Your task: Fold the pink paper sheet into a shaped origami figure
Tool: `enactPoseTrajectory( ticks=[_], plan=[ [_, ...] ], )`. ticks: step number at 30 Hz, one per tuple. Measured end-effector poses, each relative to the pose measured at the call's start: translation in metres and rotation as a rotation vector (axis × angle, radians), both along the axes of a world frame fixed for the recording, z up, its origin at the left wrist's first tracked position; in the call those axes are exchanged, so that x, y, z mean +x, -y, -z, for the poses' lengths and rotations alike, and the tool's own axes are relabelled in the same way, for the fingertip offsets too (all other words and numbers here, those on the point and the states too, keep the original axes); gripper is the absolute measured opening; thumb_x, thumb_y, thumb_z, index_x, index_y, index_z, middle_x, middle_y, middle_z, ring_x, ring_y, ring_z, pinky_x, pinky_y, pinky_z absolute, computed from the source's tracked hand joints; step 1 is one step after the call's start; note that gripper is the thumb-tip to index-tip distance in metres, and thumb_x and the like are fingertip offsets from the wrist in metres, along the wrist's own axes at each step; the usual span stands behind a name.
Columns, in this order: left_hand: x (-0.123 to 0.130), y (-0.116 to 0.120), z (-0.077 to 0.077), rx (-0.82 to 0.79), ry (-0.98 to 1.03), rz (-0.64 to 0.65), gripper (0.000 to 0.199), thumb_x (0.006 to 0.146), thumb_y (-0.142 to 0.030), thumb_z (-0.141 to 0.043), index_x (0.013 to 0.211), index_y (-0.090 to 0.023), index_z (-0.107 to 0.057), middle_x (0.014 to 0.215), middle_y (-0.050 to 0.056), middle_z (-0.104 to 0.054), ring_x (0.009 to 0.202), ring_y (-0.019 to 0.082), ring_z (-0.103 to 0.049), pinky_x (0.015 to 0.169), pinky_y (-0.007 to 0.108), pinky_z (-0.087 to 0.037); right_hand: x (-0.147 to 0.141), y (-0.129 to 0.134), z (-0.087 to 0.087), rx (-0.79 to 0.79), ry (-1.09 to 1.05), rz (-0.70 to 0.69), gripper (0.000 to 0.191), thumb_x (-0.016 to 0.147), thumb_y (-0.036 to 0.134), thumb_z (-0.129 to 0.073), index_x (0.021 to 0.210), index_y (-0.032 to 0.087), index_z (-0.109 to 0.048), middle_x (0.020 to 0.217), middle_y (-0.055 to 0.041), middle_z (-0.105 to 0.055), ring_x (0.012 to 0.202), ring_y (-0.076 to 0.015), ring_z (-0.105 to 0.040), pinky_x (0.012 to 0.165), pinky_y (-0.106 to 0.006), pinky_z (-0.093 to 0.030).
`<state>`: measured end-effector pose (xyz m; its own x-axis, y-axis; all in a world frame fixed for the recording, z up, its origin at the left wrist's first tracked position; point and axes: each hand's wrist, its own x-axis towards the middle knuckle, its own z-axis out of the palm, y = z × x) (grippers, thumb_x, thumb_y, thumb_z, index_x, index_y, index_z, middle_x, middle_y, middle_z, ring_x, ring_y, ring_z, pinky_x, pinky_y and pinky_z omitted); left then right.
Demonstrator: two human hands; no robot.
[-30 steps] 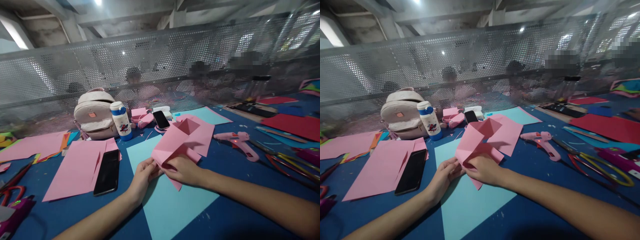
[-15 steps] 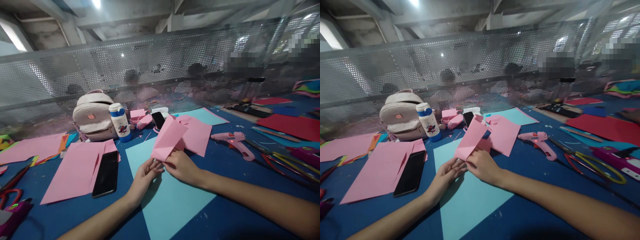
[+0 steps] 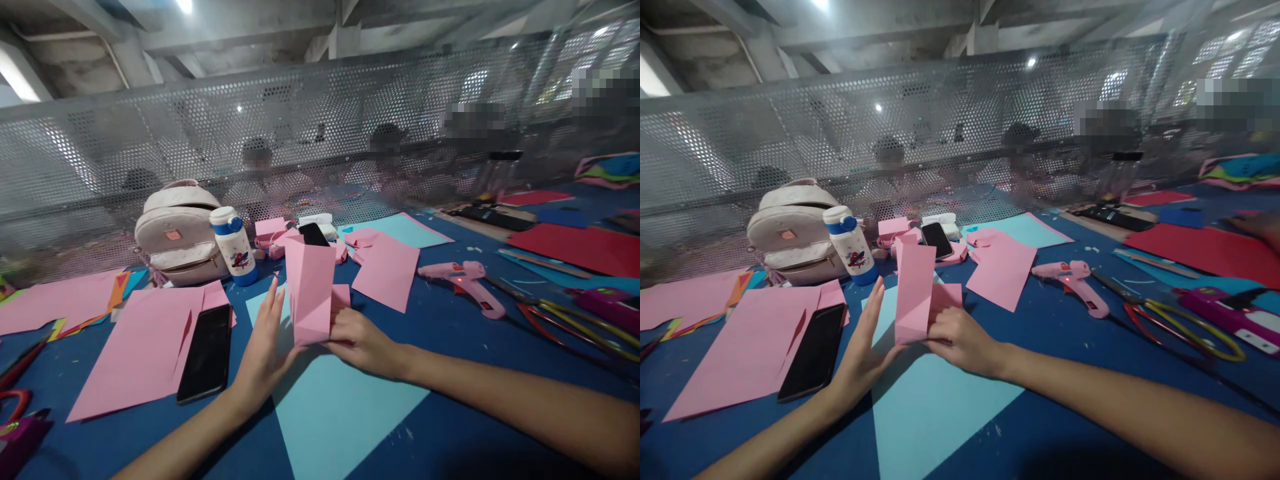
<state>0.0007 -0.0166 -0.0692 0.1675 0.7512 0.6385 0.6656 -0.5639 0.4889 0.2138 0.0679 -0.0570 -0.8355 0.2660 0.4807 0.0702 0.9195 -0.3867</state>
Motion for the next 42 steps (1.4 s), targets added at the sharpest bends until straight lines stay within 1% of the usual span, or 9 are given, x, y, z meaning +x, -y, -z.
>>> enactPoseTrajectory(
  ticks=[3, 6, 9, 13, 21, 27, 32, 38, 42],
  plan=[
    [-0.001, 0.000, 0.000, 0.001, -0.003, 0.000, 0.085, 0.092, -0.026, -0.062, 0.156, -0.031, -0.006, 0.163, 0.012, -0.008, 0.149, 0.030, -0.012, 0.118, 0.051, -0.021, -0.001, 0.003, -0.001, -0.143, -0.040, -0.062, 0.026, 0.097, 0.020, -0.048, 0.108, 0.018, -0.071, 0.104, -0.0102, -0.070, 0.099, -0.0201, -0.062, 0.084, -0.032, -0.047],
    [-0.001, 0.000, 0.001, -0.011, 0.008, 0.012, 0.085, 0.092, -0.029, -0.063, 0.156, -0.032, -0.008, 0.163, 0.013, -0.011, 0.149, 0.031, -0.014, 0.118, 0.051, -0.022, -0.002, 0.003, -0.002, -0.245, 0.024, -0.071, 0.026, 0.096, 0.021, -0.048, 0.106, 0.017, -0.072, 0.100, -0.0085, -0.070, 0.100, -0.0211, -0.060, 0.084, -0.031, -0.047],
    [-0.002, 0.000, 0.000, -0.023, 0.008, 0.016, 0.085, 0.090, -0.033, -0.065, 0.156, -0.033, -0.010, 0.162, 0.013, -0.013, 0.149, 0.032, -0.015, 0.117, 0.052, -0.023, -0.002, 0.003, -0.003, -0.331, 0.099, -0.095, 0.025, 0.094, 0.020, -0.049, 0.103, 0.015, -0.072, 0.093, -0.0075, -0.068, 0.090, -0.0189, -0.059, 0.080, -0.029, -0.047],
    [-0.004, 0.000, 0.000, -0.026, -0.002, 0.017, 0.088, 0.087, -0.040, -0.068, 0.155, -0.034, -0.012, 0.162, 0.013, -0.015, 0.148, 0.033, -0.017, 0.117, 0.052, -0.024, -0.001, 0.001, -0.002, -0.400, 0.135, -0.136, 0.027, 0.094, 0.020, -0.046, 0.100, 0.011, -0.071, 0.088, -0.0077, -0.065, 0.078, -0.0158, -0.056, 0.073, -0.027, -0.046],
    [-0.009, -0.004, 0.006, -0.028, -0.019, 0.004, 0.089, 0.084, -0.046, -0.069, 0.155, -0.035, -0.015, 0.160, 0.015, -0.020, 0.146, 0.036, -0.021, 0.115, 0.060, -0.020, 0.004, -0.001, 0.009, -0.482, 0.172, -0.085, 0.026, 0.085, 0.020, -0.060, 0.109, 0.017, -0.068, 0.087, -0.0046, -0.066, 0.076, -0.0165, -0.057, 0.068, -0.026, -0.047],
    [-0.005, -0.003, 0.003, -0.005, -0.044, 0.017, 0.078, 0.091, -0.029, -0.064, 0.154, -0.034, -0.018, 0.160, 0.014, -0.021, 0.146, 0.035, -0.023, 0.115, 0.058, -0.025, -0.001, -0.001, 0.007, -0.372, 0.126, -0.080, 0.022, 0.085, 0.014, -0.054, 0.101, 0.017, -0.070, 0.082, -0.0032, -0.067, 0.071, -0.0145, -0.058, 0.067, -0.025, -0.046],
    [-0.003, -0.001, -0.001, 0.039, -0.098, 0.035, 0.073, 0.091, -0.016, -0.061, 0.152, -0.037, -0.027, 0.161, 0.010, -0.017, 0.145, 0.035, -0.024, 0.113, 0.055, -0.032, -0.004, -0.003, 0.011, -0.191, 0.048, -0.054, 0.025, 0.089, 0.011, -0.049, 0.098, 0.018, -0.071, 0.092, -0.0075, -0.070, 0.087, -0.0188, -0.062, 0.079, -0.031, -0.047],
    [0.000, -0.001, 0.008, 0.229, -0.314, -0.096, 0.073, 0.088, -0.004, -0.058, 0.143, -0.048, -0.039, 0.164, -0.002, -0.007, 0.146, 0.032, -0.023, 0.116, 0.056, -0.024, 0.000, -0.006, 0.018, 0.090, 0.070, 0.060, 0.022, 0.090, 0.013, -0.052, 0.096, 0.019, -0.072, 0.085, -0.0070, -0.071, 0.084, -0.0210, -0.061, 0.077, -0.035, -0.044],
    [0.002, -0.003, 0.007, 0.298, -0.375, -0.124, 0.062, 0.087, -0.004, -0.060, 0.133, -0.044, -0.053, 0.164, -0.001, -0.008, 0.146, 0.031, -0.025, 0.116, 0.055, -0.023, 0.001, -0.010, 0.013, 0.308, 0.087, 0.053, 0.022, 0.094, 0.018, -0.050, 0.086, 0.017, -0.071, 0.080, -0.0065, -0.071, 0.077, -0.0206, -0.057, 0.071, -0.035, -0.040]
  ],
)
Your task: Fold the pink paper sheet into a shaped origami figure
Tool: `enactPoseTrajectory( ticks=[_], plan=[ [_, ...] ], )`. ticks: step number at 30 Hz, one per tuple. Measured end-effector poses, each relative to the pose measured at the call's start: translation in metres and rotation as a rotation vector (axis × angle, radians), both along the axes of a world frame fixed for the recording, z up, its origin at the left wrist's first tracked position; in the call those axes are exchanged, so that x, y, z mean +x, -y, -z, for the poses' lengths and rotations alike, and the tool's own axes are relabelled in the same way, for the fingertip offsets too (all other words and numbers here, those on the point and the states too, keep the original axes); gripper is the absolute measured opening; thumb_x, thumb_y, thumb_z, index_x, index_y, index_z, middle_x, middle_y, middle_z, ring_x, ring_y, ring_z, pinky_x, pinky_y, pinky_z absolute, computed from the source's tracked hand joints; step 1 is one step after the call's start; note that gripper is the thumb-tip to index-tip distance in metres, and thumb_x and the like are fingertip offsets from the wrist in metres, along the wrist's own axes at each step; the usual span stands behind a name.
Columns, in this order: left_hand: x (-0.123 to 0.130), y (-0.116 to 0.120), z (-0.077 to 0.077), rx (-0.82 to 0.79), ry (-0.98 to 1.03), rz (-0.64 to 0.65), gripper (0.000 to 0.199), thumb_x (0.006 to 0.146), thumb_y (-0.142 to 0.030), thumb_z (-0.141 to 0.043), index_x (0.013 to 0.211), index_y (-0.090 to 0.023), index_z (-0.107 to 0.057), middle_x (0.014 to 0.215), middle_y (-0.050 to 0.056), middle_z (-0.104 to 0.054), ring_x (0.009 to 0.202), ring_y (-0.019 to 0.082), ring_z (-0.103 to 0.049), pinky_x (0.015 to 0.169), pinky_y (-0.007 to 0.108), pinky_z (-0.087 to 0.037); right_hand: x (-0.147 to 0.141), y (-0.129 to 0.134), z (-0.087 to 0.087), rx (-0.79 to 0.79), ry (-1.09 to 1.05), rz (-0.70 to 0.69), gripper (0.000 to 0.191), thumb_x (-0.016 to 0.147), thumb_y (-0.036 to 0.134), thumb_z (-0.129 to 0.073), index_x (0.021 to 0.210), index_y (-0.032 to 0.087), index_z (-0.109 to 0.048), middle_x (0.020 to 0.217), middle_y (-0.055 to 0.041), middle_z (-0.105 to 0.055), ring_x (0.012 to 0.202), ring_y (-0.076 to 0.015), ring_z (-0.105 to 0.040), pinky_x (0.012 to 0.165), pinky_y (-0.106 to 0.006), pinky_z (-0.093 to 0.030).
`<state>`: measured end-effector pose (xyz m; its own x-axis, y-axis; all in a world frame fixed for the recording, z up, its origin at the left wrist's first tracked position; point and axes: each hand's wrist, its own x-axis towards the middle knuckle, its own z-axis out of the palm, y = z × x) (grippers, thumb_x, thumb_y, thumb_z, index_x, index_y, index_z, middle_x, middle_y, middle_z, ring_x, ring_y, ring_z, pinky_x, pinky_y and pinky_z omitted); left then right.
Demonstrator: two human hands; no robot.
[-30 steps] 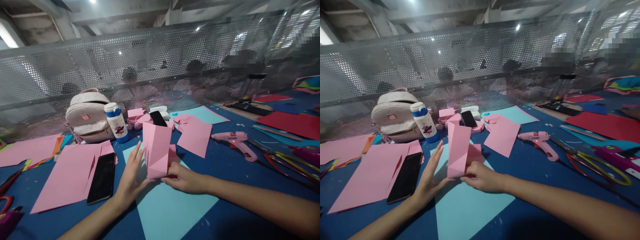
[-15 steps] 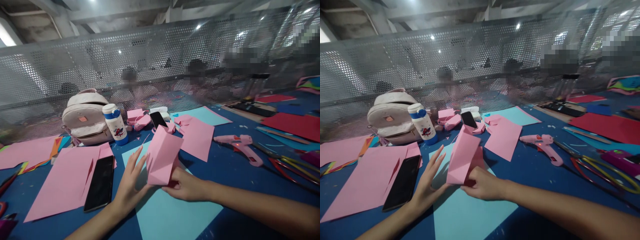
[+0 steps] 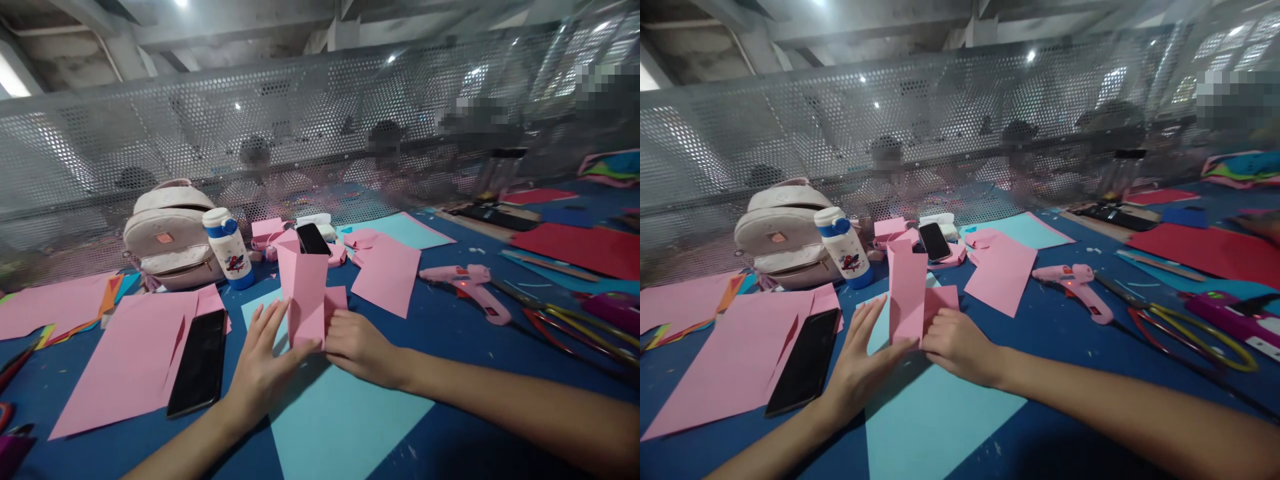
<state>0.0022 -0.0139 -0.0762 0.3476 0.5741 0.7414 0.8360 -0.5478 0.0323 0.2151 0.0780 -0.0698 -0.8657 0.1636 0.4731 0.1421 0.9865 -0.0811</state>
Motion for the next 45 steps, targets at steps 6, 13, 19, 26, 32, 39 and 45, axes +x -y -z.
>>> enactPoseTrajectory(
  ticks=[6, 13, 19, 26, 32, 39, 45],
  plan=[
    [-0.001, -0.002, -0.008, 0.031, -0.034, -0.042, 0.041, 0.086, -0.009, -0.063, 0.123, -0.027, -0.063, 0.164, 0.008, -0.011, 0.143, 0.035, -0.030, 0.113, 0.057, -0.026, -0.002, 0.002, -0.023, -0.017, -0.009, 0.055, 0.020, 0.096, 0.026, -0.055, 0.088, 0.018, -0.072, 0.082, -0.0052, -0.072, 0.081, -0.0197, -0.059, 0.075, -0.032, -0.040],
    [-0.001, 0.000, -0.017, 0.130, -0.150, -0.074, 0.041, 0.092, -0.020, -0.061, 0.133, -0.025, -0.057, 0.158, 0.016, -0.027, 0.142, 0.032, -0.033, 0.115, 0.057, -0.021, 0.000, 0.001, -0.045, -0.055, -0.076, 0.085, 0.021, 0.092, 0.036, -0.063, 0.084, 0.019, -0.070, 0.082, -0.0030, -0.071, 0.086, -0.0191, -0.062, 0.080, -0.032, -0.038],
    [-0.003, 0.000, -0.028, 0.155, -0.204, -0.081, 0.038, 0.095, -0.023, -0.057, 0.133, -0.022, -0.057, 0.146, 0.018, -0.048, 0.138, 0.030, -0.041, 0.115, 0.057, -0.019, 0.004, 0.000, -0.051, 0.042, -0.136, 0.066, 0.024, 0.095, 0.038, -0.060, 0.086, 0.018, -0.069, 0.083, -0.0029, -0.070, 0.082, -0.0180, -0.060, 0.075, -0.031, -0.037],
    [-0.004, 0.002, -0.032, 0.251, -0.306, -0.077, 0.035, 0.096, -0.027, -0.057, 0.128, -0.017, -0.062, 0.135, 0.014, -0.060, 0.127, 0.029, -0.053, 0.118, 0.055, -0.013, 0.004, 0.003, -0.052, 0.090, -0.188, 0.050, 0.029, 0.097, 0.039, -0.055, 0.083, 0.018, -0.068, 0.081, -0.0025, -0.071, 0.082, -0.0175, -0.060, 0.076, -0.031, -0.037],
    [-0.004, 0.002, -0.030, 0.304, -0.375, -0.107, 0.039, 0.097, -0.026, -0.054, 0.134, -0.013, -0.057, 0.134, 0.009, -0.061, 0.126, 0.024, -0.055, 0.122, 0.050, -0.005, 0.004, 0.003, -0.052, 0.087, -0.227, 0.043, 0.029, 0.097, 0.039, -0.055, 0.082, 0.018, -0.068, 0.082, -0.0028, -0.071, 0.081, -0.0166, -0.060, 0.078, -0.031, -0.038],
    [-0.001, -0.004, -0.029, 0.349, -0.398, -0.070, 0.033, 0.098, -0.027, -0.054, 0.128, -0.015, -0.062, 0.128, 0.007, -0.066, 0.126, 0.024, -0.055, 0.122, 0.051, -0.006, 0.004, 0.002, -0.054, 0.149, -0.263, 0.027, 0.026, 0.096, 0.036, -0.057, 0.080, 0.018, -0.066, 0.079, -0.0022, -0.069, 0.080, -0.0164, -0.059, 0.073, -0.030, -0.036],
    [0.007, -0.002, -0.038, 0.286, -0.266, -0.028, 0.027, 0.098, -0.020, -0.049, 0.120, -0.016, -0.065, 0.124, 0.005, -0.069, 0.122, 0.025, -0.058, 0.121, 0.052, -0.008, 0.003, 0.007, -0.057, 0.155, -0.249, 0.042, 0.028, 0.098, 0.037, -0.053, 0.080, 0.018, -0.064, 0.077, -0.0031, -0.068, 0.077, -0.0167, -0.056, 0.071, -0.031, -0.035]
  ],
)
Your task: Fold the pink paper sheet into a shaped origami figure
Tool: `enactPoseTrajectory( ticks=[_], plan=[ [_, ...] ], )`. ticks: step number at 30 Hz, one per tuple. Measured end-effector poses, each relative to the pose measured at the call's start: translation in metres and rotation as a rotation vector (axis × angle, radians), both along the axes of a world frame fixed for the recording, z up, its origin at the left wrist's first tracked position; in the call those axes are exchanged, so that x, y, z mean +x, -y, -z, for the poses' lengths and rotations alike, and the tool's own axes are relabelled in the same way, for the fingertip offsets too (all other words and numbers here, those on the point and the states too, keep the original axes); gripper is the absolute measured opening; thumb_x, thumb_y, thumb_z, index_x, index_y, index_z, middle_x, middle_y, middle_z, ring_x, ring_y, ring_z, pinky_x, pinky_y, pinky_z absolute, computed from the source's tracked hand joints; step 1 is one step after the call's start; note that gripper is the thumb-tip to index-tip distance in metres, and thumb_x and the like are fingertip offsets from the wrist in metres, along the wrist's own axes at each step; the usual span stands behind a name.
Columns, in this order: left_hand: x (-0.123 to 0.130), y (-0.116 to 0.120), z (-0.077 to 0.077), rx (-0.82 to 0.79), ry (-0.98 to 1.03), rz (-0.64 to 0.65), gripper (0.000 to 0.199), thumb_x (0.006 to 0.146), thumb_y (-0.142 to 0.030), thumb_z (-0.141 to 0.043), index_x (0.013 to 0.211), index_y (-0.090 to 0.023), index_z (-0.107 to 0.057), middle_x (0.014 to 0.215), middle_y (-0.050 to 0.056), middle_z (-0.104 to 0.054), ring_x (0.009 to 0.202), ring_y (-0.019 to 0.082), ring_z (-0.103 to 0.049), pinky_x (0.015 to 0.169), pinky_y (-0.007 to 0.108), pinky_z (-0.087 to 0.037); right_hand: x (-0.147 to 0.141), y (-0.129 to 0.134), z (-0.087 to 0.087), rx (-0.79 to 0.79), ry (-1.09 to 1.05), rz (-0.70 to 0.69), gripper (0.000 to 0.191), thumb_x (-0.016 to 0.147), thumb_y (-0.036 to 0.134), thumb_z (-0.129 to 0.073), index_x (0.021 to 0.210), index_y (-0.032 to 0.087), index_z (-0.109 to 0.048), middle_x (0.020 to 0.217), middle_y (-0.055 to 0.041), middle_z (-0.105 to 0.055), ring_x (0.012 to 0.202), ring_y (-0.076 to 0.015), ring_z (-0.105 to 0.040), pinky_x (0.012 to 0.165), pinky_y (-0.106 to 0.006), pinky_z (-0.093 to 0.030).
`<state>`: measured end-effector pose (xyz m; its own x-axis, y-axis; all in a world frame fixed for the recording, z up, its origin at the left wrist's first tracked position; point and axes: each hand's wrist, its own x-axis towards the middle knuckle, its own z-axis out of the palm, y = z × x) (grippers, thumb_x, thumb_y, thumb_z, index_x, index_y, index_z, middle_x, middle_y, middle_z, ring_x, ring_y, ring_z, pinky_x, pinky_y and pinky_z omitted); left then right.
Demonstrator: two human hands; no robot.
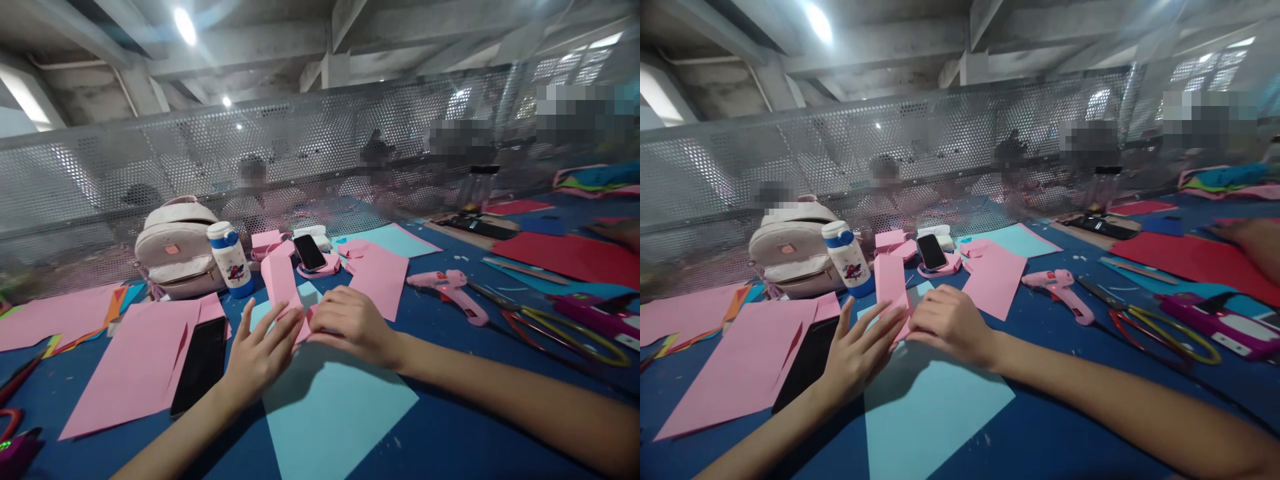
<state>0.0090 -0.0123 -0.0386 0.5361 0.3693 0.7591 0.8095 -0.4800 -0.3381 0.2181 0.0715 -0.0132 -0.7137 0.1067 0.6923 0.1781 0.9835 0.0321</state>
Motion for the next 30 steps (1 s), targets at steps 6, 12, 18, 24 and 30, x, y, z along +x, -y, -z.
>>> enactPoseTrajectory(
  ticks=[6, 12, 18, 24, 30],
  plan=[
    [0.004, 0.003, -0.002, -0.001, 0.014, 0.018, 0.022, 0.097, -0.018, -0.052, 0.112, -0.018, -0.068, 0.124, 0.004, -0.069, 0.121, 0.023, -0.059, 0.121, 0.052, -0.009, 0.000, 0.004, -0.001, -0.028, -0.017, -0.017, 0.025, 0.098, 0.037, -0.054, 0.086, 0.017, -0.065, 0.081, -0.0033, -0.068, 0.077, -0.0169, -0.054, 0.070, -0.030, -0.035],
    [0.003, 0.002, -0.007, 0.004, -0.048, -0.022, 0.020, 0.094, -0.018, -0.058, 0.109, -0.023, -0.069, 0.124, 0.001, -0.069, 0.121, 0.023, -0.059, 0.121, 0.053, -0.007, -0.001, 0.008, -0.005, -0.025, 0.011, -0.043, 0.017, 0.097, 0.027, -0.055, 0.092, 0.019, -0.068, 0.088, -0.0033, -0.070, 0.085, -0.0175, -0.054, 0.072, -0.031, -0.037],
    [-0.005, 0.002, 0.003, 0.028, -0.095, -0.024, 0.027, 0.095, -0.020, -0.058, 0.121, -0.022, -0.066, 0.128, 0.004, -0.066, 0.132, 0.023, -0.050, 0.122, 0.053, -0.005, 0.000, 0.004, 0.005, -0.018, -0.024, -0.044, 0.013, 0.096, 0.022, -0.055, 0.090, 0.019, -0.067, 0.087, -0.0035, -0.071, 0.084, -0.0187, -0.051, 0.073, -0.033, -0.038],
    [-0.013, 0.001, 0.013, -0.008, -0.084, 0.025, 0.030, 0.095, -0.013, -0.056, 0.122, -0.022, -0.065, 0.130, 0.001, -0.065, 0.130, 0.021, -0.052, 0.122, 0.051, -0.005, 0.003, -0.005, 0.020, -0.028, -0.031, -0.047, 0.013, 0.096, 0.020, -0.055, 0.087, 0.018, -0.065, 0.083, -0.0033, -0.069, 0.082, -0.0177, -0.052, 0.074, -0.033, -0.038],
    [-0.010, 0.004, 0.034, -0.496, 0.636, -0.016, 0.066, 0.100, -0.020, -0.045, 0.157, -0.022, -0.011, 0.162, 0.014, -0.015, 0.148, 0.028, -0.020, 0.116, 0.050, -0.031, 0.004, -0.006, 0.029, -0.022, -0.026, -0.061, 0.013, 0.096, 0.019, -0.055, 0.089, 0.020, -0.066, 0.083, -0.0025, -0.071, 0.081, -0.0177, -0.054, 0.074, -0.034, -0.038]
  ],
)
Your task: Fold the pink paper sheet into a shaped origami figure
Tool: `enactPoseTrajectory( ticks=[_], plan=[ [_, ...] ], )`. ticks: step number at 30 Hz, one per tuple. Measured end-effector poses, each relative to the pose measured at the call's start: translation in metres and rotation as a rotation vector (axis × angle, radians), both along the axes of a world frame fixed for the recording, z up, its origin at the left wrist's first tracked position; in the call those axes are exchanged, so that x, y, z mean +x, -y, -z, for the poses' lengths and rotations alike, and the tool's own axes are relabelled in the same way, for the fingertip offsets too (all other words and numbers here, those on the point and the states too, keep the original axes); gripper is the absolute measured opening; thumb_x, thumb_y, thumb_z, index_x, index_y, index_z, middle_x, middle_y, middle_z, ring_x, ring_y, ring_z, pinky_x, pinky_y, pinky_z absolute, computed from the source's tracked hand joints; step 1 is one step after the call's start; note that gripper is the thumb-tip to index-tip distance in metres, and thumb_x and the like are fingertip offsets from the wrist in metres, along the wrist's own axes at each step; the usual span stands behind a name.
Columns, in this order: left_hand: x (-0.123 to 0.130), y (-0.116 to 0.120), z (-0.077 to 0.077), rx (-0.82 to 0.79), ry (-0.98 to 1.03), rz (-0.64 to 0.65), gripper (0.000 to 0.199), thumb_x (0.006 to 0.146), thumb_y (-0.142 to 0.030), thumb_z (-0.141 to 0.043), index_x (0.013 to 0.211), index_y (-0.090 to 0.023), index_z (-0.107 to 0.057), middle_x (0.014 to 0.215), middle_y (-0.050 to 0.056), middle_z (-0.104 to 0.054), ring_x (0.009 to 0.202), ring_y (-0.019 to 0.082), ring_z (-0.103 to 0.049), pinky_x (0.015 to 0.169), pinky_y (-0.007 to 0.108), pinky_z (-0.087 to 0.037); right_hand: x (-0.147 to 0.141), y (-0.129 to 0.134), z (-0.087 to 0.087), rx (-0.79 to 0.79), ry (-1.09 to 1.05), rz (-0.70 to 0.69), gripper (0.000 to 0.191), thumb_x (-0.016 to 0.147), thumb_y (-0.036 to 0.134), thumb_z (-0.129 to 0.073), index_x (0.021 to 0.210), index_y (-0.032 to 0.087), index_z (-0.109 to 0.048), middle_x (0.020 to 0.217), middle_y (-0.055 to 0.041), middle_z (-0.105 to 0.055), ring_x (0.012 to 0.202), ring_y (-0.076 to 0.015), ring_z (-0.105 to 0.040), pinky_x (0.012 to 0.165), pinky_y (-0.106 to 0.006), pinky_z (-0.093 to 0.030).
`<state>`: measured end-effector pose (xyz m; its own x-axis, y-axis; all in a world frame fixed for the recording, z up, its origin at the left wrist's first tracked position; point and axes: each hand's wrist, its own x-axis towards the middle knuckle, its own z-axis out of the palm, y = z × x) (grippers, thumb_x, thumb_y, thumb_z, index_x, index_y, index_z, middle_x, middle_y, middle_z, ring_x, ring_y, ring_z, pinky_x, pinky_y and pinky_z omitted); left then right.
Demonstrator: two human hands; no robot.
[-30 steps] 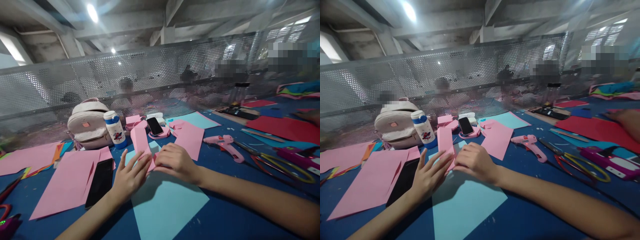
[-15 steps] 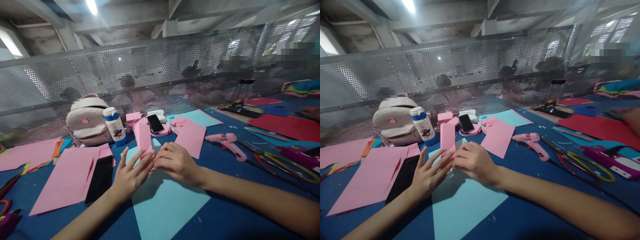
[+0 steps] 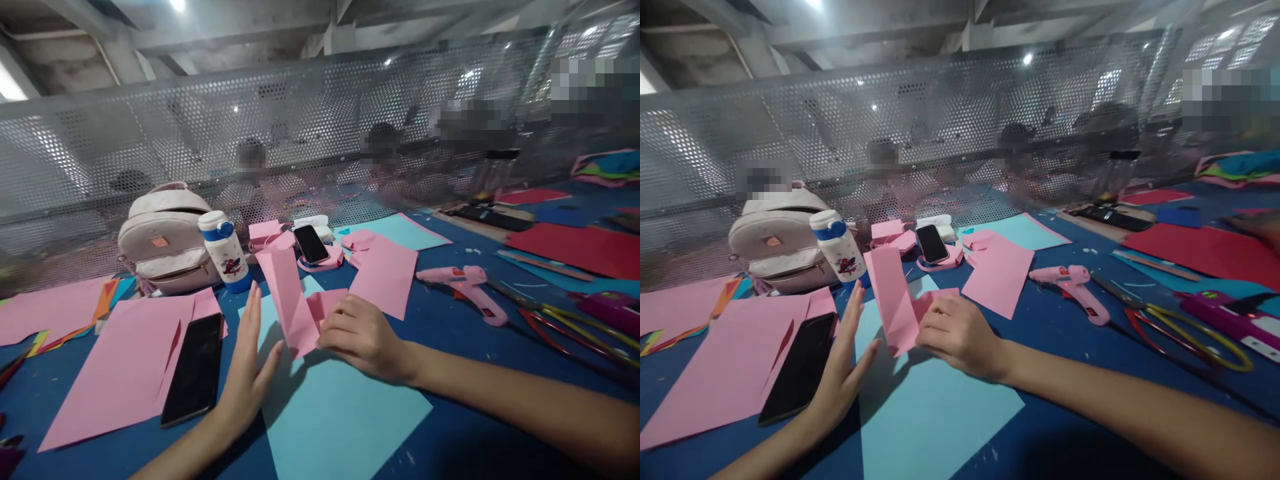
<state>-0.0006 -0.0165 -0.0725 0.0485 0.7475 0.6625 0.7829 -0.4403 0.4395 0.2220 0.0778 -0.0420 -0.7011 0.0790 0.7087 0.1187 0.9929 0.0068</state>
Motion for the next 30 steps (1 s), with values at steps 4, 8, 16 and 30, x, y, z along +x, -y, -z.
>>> enactPoseTrajectory(
  ticks=[4, 8, 16, 30],
  plan=[
    [0.005, -0.003, 0.022, -0.257, 0.356, 0.149, 0.072, 0.101, -0.035, -0.044, 0.157, -0.028, 0.001, 0.163, 0.011, -0.007, 0.145, 0.029, -0.025, 0.109, 0.046, -0.044, -0.004, 0.009, 0.011, 0.029, 0.048, 0.019, 0.016, 0.095, 0.018, -0.056, 0.085, 0.020, -0.067, 0.079, -0.0014, -0.070, 0.077, -0.0163, -0.053, 0.070, -0.032, -0.038],
    [0.006, -0.006, 0.027, -0.365, 0.514, 0.258, 0.076, 0.099, -0.037, -0.050, 0.157, -0.027, -0.002, 0.162, 0.012, -0.014, 0.144, 0.029, -0.029, 0.110, 0.044, -0.042, -0.008, 0.017, 0.021, 0.064, 0.128, 0.003, 0.012, 0.092, 0.017, -0.057, 0.086, 0.020, -0.067, 0.078, -0.0014, -0.068, 0.074, -0.0164, -0.052, 0.066, -0.032, -0.038],
    [0.000, -0.009, 0.017, -0.420, 0.612, 0.174, 0.039, 0.099, -0.039, -0.048, 0.135, -0.025, -0.055, 0.138, 0.008, -0.058, 0.129, 0.025, -0.053, 0.107, 0.039, -0.045, -0.002, 0.005, 0.008, -0.192, -0.139, -0.076, 0.029, 0.089, 0.012, -0.049, 0.115, 0.022, -0.059, 0.103, -0.0057, -0.068, 0.098, -0.0189, -0.059, 0.086, -0.036, -0.046],
    [-0.001, -0.014, 0.021, -0.341, 0.596, 0.206, 0.047, 0.100, -0.038, -0.045, 0.146, -0.026, -0.041, 0.142, 0.011, -0.054, 0.127, 0.025, -0.055, 0.101, 0.037, -0.051, 0.002, -0.049, -0.001, -1.015, -0.033, 0.076, 0.033, 0.100, 0.038, -0.043, 0.089, 0.016, -0.067, 0.091, -0.0063, -0.071, 0.085, -0.0186, -0.065, 0.077, -0.030, -0.051]
  ],
)
